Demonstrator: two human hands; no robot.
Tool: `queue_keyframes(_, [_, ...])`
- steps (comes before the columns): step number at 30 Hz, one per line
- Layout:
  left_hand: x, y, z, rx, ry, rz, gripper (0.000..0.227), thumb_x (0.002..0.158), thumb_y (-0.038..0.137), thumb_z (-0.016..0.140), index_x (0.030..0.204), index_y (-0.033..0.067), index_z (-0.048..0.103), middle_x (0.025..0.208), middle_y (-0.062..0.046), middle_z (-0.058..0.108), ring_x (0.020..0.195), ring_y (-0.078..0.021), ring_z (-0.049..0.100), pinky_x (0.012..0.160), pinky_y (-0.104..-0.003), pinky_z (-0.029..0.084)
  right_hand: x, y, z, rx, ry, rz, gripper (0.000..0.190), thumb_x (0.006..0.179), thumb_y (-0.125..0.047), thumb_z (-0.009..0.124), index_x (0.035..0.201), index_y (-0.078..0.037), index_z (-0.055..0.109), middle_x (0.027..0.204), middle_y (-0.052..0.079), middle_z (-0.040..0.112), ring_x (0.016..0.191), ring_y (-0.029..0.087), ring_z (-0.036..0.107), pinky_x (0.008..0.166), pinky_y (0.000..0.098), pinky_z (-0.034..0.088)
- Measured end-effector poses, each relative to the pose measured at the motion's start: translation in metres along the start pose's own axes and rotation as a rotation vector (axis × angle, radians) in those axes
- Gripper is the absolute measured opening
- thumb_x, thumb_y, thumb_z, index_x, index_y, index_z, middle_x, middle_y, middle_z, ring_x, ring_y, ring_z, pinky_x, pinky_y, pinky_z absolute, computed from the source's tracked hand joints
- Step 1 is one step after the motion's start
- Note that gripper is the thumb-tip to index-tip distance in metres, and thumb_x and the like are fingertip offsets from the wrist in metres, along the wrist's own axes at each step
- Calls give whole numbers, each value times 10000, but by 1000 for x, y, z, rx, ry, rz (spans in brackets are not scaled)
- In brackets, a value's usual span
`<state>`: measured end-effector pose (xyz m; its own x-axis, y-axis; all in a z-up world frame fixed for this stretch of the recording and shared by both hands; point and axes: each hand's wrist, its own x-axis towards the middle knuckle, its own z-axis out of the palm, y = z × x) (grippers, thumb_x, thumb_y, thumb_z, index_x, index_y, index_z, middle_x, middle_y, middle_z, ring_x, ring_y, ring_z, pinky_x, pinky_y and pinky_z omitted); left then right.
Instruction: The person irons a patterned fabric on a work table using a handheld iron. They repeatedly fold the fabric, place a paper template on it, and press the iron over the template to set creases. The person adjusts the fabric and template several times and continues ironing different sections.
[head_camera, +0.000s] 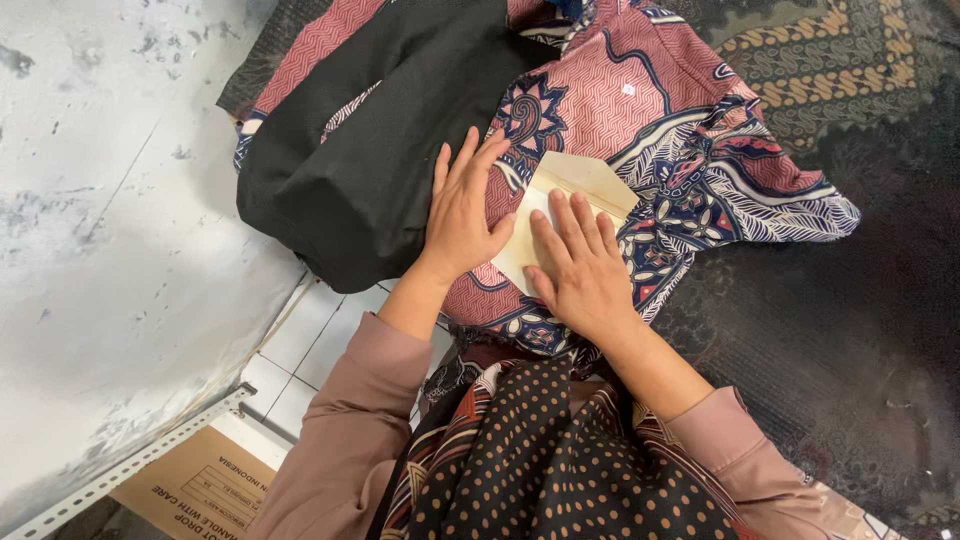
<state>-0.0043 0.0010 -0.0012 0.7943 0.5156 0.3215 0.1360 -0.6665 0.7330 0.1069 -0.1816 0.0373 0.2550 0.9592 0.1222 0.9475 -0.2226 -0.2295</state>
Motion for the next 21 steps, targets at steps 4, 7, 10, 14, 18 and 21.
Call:
queue_keyframes(4, [-4, -6, 1, -117, 27, -11, 714, 869, 86, 625, 1540, 50, 384, 1615, -147, 468, 1589, -389, 307, 1324, -572, 116, -1, 0, 0, -6, -3, -2, 696, 932, -384, 661, 1528, -70, 482, 1619, 205, 389, 1503, 405, 358, 1192, 558, 306])
queue_keyframes(7, [-5, -10, 1, -183, 50, -34, 642, 923, 58, 573, 1540, 57, 398, 1615, -133, 487, 1599, -373, 334, 1343, -561, 137, -1, 0, 0, -16, -10, -2, 697, 935, -389, 660, 1529, -72, 482, 1624, 203, 380, 1506, 403, 353, 1192, 557, 305])
queue_keyframes(10, [-6, -11, 2, -179, 56, -29, 636, 907, 47, 576, 1521, 54, 410, 1597, -135, 502, 1581, -371, 349, 1330, -555, 150, -1, 1, 1, -16, -14, -3, 703, 932, -390, 659, 1531, -71, 477, 1628, 201, 372, 1509, 402, 347, 1194, 558, 301])
queue_keyframes(14, [-5, -11, 2, -173, 65, -25, 616, 892, 44, 589, 1489, 49, 435, 1570, -142, 518, 1562, -375, 355, 1313, -554, 160, -2, 1, 2, -16, -12, -1, 707, 930, -391, 657, 1533, -72, 473, 1629, 200, 369, 1511, 398, 339, 1199, 561, 293])
queue_keyframes(18, [-4, -7, -2, -178, 135, 35, 482, 952, 35, 592, 1426, 44, 506, 1527, -154, 558, 1516, -405, 432, 1290, -546, 236, -5, 2, 7, -20, 1, 2, 699, 926, -398, 648, 1526, -82, 478, 1633, 193, 366, 1517, 393, 329, 1203, 561, 284])
queue_keyframes(21, [-12, 9, -4, 26, 255, 170, 306, 975, 63, 626, 1272, 136, 614, 1368, -83, 656, 1323, -329, 616, 1165, -454, 449, -6, 4, 10, -16, 6, 8, 684, 931, -406, 637, 1517, -84, 490, 1627, 192, 360, 1511, 391, 320, 1201, 564, 277])
